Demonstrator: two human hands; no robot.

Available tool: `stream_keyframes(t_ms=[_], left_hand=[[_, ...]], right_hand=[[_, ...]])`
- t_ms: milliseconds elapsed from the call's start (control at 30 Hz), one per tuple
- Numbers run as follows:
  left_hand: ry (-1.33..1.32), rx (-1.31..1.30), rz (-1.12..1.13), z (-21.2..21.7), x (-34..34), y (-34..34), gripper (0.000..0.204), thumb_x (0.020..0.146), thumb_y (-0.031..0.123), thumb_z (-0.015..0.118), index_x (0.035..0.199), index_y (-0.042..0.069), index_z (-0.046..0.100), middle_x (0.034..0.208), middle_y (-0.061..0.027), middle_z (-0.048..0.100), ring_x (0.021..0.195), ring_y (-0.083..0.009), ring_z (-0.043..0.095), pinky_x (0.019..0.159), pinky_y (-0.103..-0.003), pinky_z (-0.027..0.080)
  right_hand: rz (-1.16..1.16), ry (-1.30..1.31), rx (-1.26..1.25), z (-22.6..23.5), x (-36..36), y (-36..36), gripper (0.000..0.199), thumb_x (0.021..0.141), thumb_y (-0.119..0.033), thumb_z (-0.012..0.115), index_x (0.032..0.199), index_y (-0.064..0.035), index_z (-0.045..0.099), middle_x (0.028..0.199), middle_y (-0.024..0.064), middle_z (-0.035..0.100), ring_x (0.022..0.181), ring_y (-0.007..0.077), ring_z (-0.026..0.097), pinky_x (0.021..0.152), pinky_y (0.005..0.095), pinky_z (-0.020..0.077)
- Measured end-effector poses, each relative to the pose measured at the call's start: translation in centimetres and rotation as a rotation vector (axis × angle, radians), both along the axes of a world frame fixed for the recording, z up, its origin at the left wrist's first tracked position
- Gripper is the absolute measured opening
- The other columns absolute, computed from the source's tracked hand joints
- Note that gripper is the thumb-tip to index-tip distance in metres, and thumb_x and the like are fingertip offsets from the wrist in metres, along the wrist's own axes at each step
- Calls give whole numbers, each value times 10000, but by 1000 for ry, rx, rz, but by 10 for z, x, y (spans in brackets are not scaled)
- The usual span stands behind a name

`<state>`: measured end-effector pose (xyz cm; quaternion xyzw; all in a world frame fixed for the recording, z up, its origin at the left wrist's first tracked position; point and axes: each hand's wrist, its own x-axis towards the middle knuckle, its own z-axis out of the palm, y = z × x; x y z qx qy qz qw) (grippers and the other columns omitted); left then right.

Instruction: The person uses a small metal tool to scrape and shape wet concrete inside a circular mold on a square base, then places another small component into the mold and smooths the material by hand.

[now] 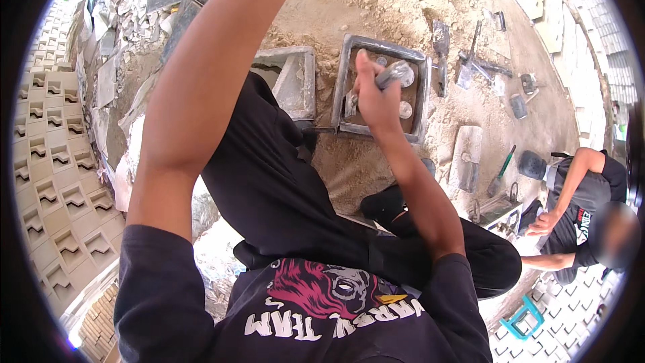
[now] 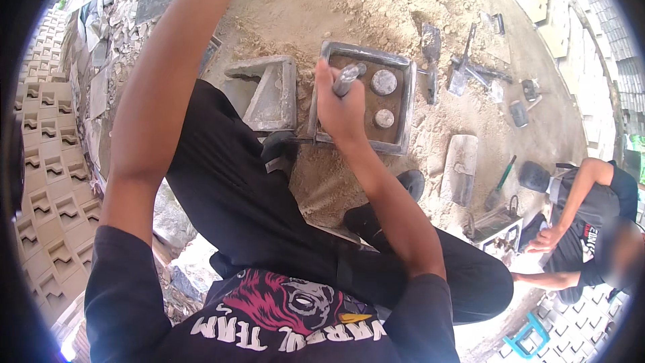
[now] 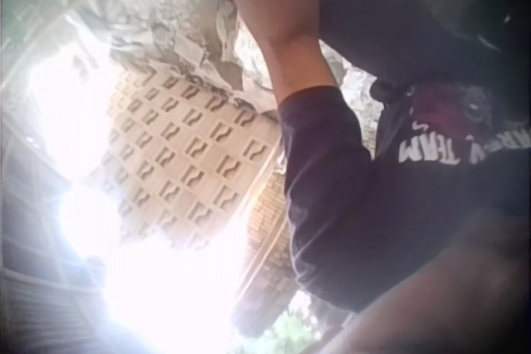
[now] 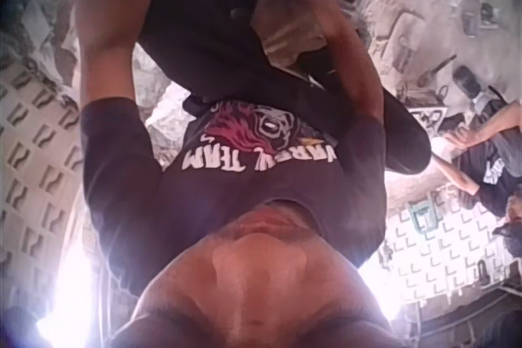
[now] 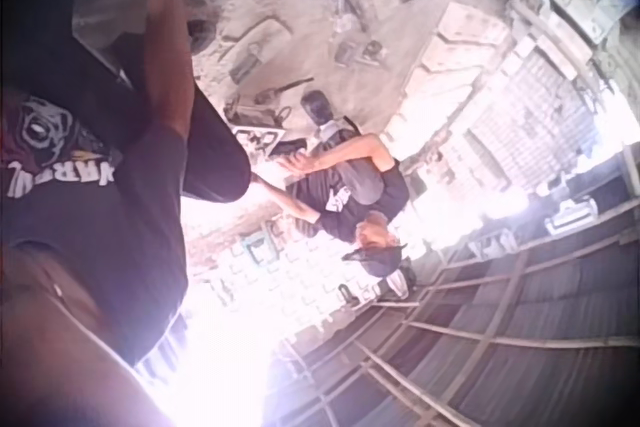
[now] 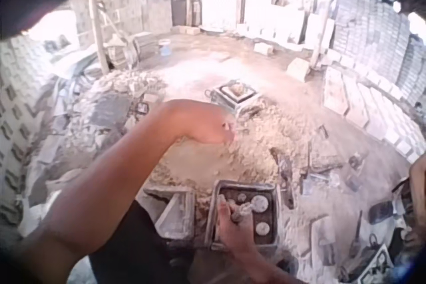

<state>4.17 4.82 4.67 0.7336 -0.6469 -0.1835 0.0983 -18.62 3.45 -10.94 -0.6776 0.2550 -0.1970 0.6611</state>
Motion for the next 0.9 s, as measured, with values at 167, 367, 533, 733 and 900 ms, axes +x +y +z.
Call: stream_keyframes(t_ms=[167,367,533,733,900], left_hand=[[35,65,12,-1,3,6,315,844,281,545,980,35,687,909,-195,701,850,-309,667,765,-421,499],[-83,54,46,3,-2,7,311,845,270,537,974,30,686,893,-200,699,841,-316,667,763,-428,500],[-16,10,6,-5,2,-2,313,830,267,538,965,29,691,893,-205,698,822,-323,669,748,-432,504],[-21,39,22,-5,1,-1,320,830,285,545,969,36,691,879,-187,702,800,-308,665,735,-425,501],[-4,58,40,-6,0,2,320,829,296,553,967,41,691,858,-176,700,789,-292,660,729,-416,498]], right_hand=[[-25,-170,-85,3,-16,21,458,1013,-266,533,611,-63,446,574,-92,365,560,15,305,478,259,250],[-86,-106,69,23,-11,16,462,1013,-276,531,594,-96,453,561,-100,355,544,17,303,470,237,239],[64,25,-74,-16,-4,13,450,1015,-279,526,622,-63,492,560,-90,374,553,17,315,476,254,240],[-7,-70,-61,7,-15,16,434,1001,-273,547,642,-35,497,560,-78,374,559,32,323,490,278,271],[-9,-78,-110,20,-1,16,430,999,-258,548,648,-14,502,543,-43,380,555,40,342,483,280,282]])
